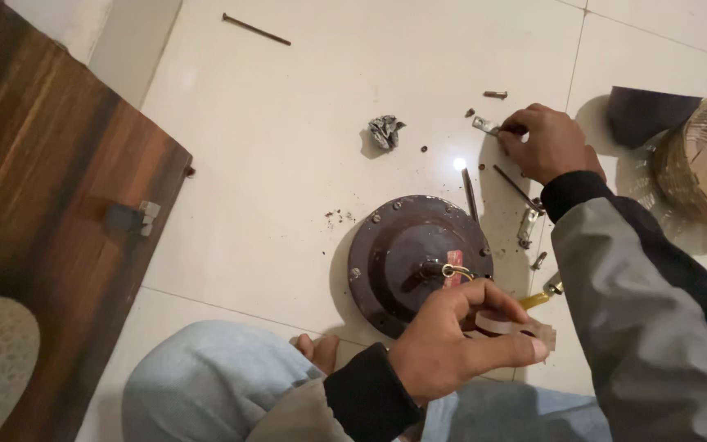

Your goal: The person sits on the floor and uses a screwdriver to adjust a small white plastic electrical component. They then pick up a sanding block and rub it against the component before continuing to adjust it with the screwdriver.

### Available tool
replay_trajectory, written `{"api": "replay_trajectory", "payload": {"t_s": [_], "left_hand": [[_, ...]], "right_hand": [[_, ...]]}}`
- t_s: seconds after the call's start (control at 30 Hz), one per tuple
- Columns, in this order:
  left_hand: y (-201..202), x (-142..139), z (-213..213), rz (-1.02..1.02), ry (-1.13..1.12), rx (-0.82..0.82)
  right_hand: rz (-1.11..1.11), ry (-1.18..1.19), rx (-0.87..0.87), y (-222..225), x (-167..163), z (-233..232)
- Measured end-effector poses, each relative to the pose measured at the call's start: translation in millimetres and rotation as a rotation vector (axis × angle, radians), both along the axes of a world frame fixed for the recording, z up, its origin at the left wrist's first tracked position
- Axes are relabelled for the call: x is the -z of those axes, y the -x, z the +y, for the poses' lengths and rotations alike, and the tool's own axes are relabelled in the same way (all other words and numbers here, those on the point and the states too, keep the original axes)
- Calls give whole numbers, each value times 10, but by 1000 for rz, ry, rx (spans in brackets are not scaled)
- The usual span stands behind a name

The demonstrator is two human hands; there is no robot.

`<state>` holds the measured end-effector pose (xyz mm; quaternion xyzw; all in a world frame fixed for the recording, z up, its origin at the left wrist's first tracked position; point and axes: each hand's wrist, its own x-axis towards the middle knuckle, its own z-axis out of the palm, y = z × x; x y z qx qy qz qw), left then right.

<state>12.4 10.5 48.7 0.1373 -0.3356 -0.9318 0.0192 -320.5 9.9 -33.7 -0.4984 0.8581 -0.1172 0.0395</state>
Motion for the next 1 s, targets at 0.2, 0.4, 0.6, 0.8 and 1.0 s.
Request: {"api": "replay_trajectory", "payload": {"t_s": [0.2, 0.4, 0.6, 0.8, 1.0], "left_hand": [[10, -5, -5, -17, -13, 10], [40, 33, -25, 10, -61, -37], [60, 95, -126, 19, -106, -93], [74, 109, -254, 148, -153, -63], [9, 149, -334, 203, -195, -103]], "right_hand": [[192, -187, -165, 71, -43, -151], [216, -181, -151, -2, -61, -176], [11, -39, 41, -266, -276, 148], [-748, 181, 71, -888, -680, 602], [-884, 374, -85, -1551, -1426, 1059]]}}
